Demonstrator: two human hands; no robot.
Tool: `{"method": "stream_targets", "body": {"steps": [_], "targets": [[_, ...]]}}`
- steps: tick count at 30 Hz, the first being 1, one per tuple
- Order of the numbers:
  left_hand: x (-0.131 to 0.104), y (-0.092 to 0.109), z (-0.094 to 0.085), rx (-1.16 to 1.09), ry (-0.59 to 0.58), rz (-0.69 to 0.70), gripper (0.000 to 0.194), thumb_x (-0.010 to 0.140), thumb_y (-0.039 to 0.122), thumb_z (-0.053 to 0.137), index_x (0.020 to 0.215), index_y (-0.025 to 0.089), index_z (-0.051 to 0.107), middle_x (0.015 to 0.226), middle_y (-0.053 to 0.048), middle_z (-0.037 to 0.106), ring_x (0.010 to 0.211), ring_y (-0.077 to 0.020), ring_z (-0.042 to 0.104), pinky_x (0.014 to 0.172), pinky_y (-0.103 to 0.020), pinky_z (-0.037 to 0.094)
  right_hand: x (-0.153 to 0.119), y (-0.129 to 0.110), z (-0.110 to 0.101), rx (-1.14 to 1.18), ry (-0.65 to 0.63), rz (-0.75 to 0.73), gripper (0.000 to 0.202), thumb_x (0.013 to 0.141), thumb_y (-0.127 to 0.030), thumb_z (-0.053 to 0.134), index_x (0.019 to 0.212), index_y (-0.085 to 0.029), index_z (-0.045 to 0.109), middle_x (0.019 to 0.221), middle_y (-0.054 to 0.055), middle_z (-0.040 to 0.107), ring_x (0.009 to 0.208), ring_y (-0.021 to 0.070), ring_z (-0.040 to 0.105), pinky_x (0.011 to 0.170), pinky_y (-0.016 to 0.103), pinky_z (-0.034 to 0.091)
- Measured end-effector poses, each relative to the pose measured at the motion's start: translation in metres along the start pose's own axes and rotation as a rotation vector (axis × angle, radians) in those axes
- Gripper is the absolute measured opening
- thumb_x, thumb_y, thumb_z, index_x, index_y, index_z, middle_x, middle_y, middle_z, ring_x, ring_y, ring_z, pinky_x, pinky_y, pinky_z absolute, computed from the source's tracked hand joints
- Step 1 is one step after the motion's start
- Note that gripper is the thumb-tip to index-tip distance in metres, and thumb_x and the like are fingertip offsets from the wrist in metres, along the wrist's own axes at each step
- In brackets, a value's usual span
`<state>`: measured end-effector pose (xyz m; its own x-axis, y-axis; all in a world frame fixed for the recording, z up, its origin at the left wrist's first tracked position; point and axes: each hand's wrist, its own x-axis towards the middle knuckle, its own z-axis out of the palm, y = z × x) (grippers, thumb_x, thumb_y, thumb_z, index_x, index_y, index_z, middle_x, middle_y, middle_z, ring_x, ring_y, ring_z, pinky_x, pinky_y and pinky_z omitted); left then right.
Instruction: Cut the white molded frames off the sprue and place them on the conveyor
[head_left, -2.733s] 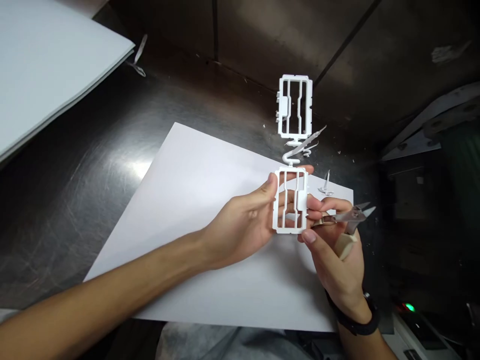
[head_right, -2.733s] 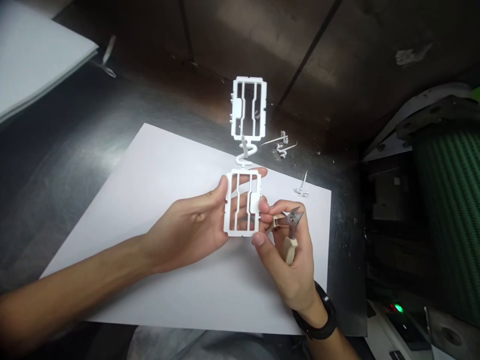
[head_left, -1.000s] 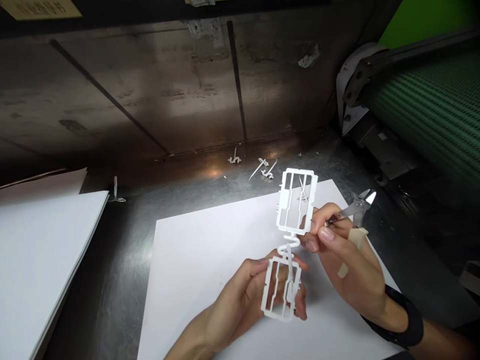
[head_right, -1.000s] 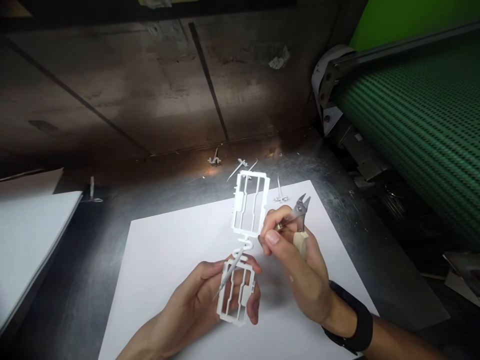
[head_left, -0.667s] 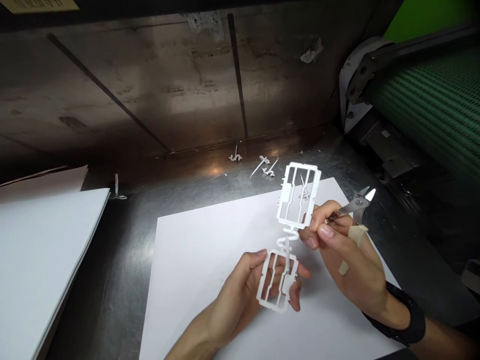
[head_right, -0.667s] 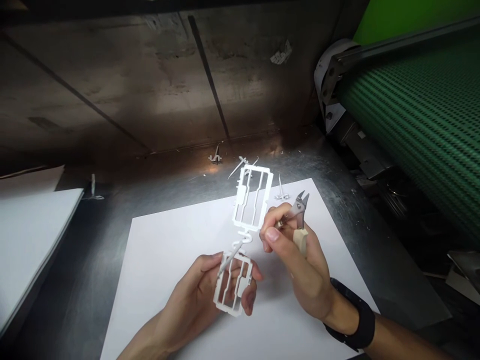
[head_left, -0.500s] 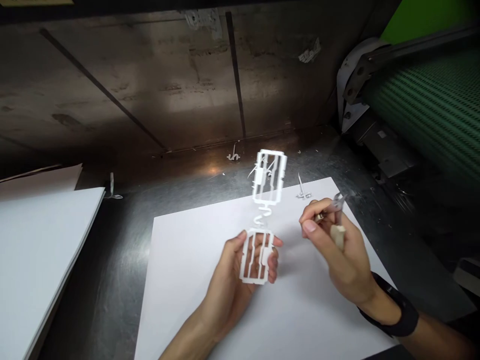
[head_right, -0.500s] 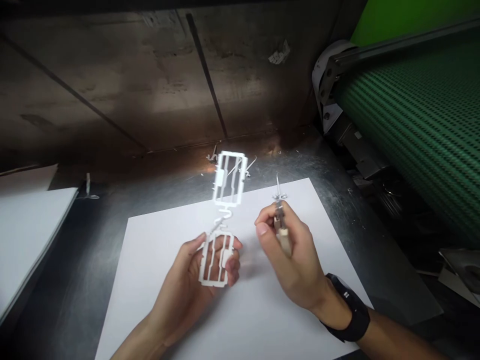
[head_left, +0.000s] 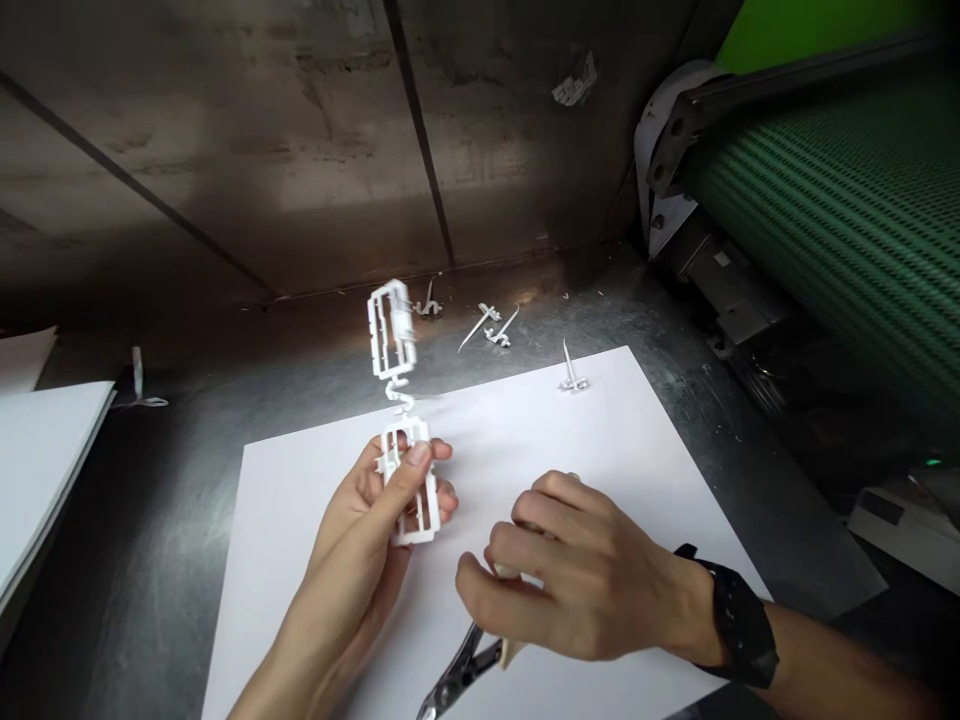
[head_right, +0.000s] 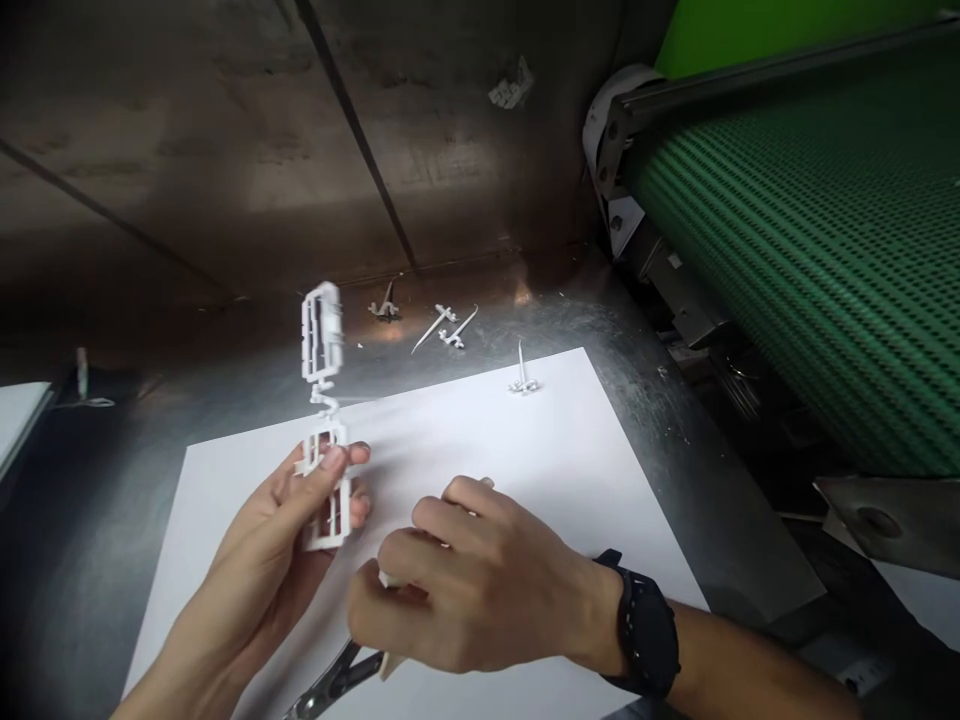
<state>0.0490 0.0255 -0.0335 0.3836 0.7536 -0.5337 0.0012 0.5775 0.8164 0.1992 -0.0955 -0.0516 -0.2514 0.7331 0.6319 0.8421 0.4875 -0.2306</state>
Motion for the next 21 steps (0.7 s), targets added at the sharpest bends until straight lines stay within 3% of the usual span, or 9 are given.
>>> {"method": "stream_targets", "body": {"steps": [2,6,8,12,14,17,21], "targets": [[-0.002,0.0,-0.001,0.081,-0.043,-0.036,0.032,0.087,0.04,0.09,0.104,0.017,0.078,0.081,-0.002,0.068,0.066,-0.0099,0.06,0.061,-0.015,0.051,-0.001,-0.001,-0.001,0.012,-0.012,-0.007,0.027,0.097,0.002,0.058,0.096,-0.014,0.079,0.075,0.001,0.054,0.065,0.0188,0.04,0.06,0.038,0.032],[-0.007,-0.003,-0.003,0.134,-0.16,0.012,0.027,0.097,0.042,0.08,0.1,0.017,0.072,0.078,-0.003,0.066,0.069,-0.0118,0.057,0.062,-0.017,0.046,-0.003,-0.004,-0.004,0.039,-0.054,-0.01,0.027,0.102,0.0,0.056,0.101,-0.012,0.08,0.08,0.004,0.06,0.068,0.0208,0.044,0.063,0.04,0.033],[-0.007,-0.004,-0.004,0.064,-0.201,0.017,0.028,0.102,0.046,0.072,0.107,0.019,0.071,0.083,-0.004,0.068,0.069,-0.0131,0.058,0.066,-0.02,0.049,-0.004,-0.004,-0.003,0.051,-0.089,-0.015,0.027,0.103,-0.001,0.055,0.104,-0.01,0.079,0.083,0.006,0.061,0.07,0.0219,0.045,0.065,0.041,0.034],[-0.006,-0.003,-0.007,-0.162,-0.246,-0.041,0.052,0.112,0.056,0.046,0.133,0.016,0.071,0.097,-0.01,0.071,0.071,-0.0169,0.063,0.07,-0.027,0.054,-0.006,-0.002,-0.001,0.079,-0.151,-0.009,0.028,0.107,-0.001,0.05,0.111,-0.009,0.076,0.084,0.006,0.06,0.072,0.0228,0.045,0.067,0.042,0.033],[-0.005,-0.003,-0.009,-0.221,-0.254,-0.066,0.055,0.113,0.055,0.042,0.133,0.013,0.073,0.098,-0.011,0.07,0.073,-0.017,0.064,0.072,-0.028,0.055,-0.008,0.001,-0.002,0.103,-0.142,0.044,0.026,0.106,-0.001,0.05,0.116,-0.008,0.073,0.086,0.006,0.059,0.074,0.0231,0.046,0.067,0.041,0.033],[-0.004,-0.005,-0.012,-0.304,-0.256,-0.076,0.052,0.114,0.049,0.043,0.131,0.012,0.075,0.103,-0.011,0.07,0.077,-0.0174,0.067,0.076,-0.029,0.057,-0.012,0.006,-0.005,0.197,-0.063,0.261,0.032,0.102,0.001,0.051,0.127,-0.01,0.068,0.09,0.005,0.061,0.078,0.023,0.052,0.069,0.04,0.037],[-0.003,-0.008,-0.013,-0.396,-0.31,-0.056,0.054,0.115,0.051,0.039,0.128,0.014,0.076,0.101,-0.01,0.068,0.078,-0.0181,0.067,0.075,-0.03,0.057,-0.016,0.015,-0.011,0.361,0.042,0.829,0.023,0.106,-0.019,0.067,0.128,-0.023,0.068,0.108,0.003,0.071,0.093,0.0244,0.065,0.082,0.038,0.047]]}}
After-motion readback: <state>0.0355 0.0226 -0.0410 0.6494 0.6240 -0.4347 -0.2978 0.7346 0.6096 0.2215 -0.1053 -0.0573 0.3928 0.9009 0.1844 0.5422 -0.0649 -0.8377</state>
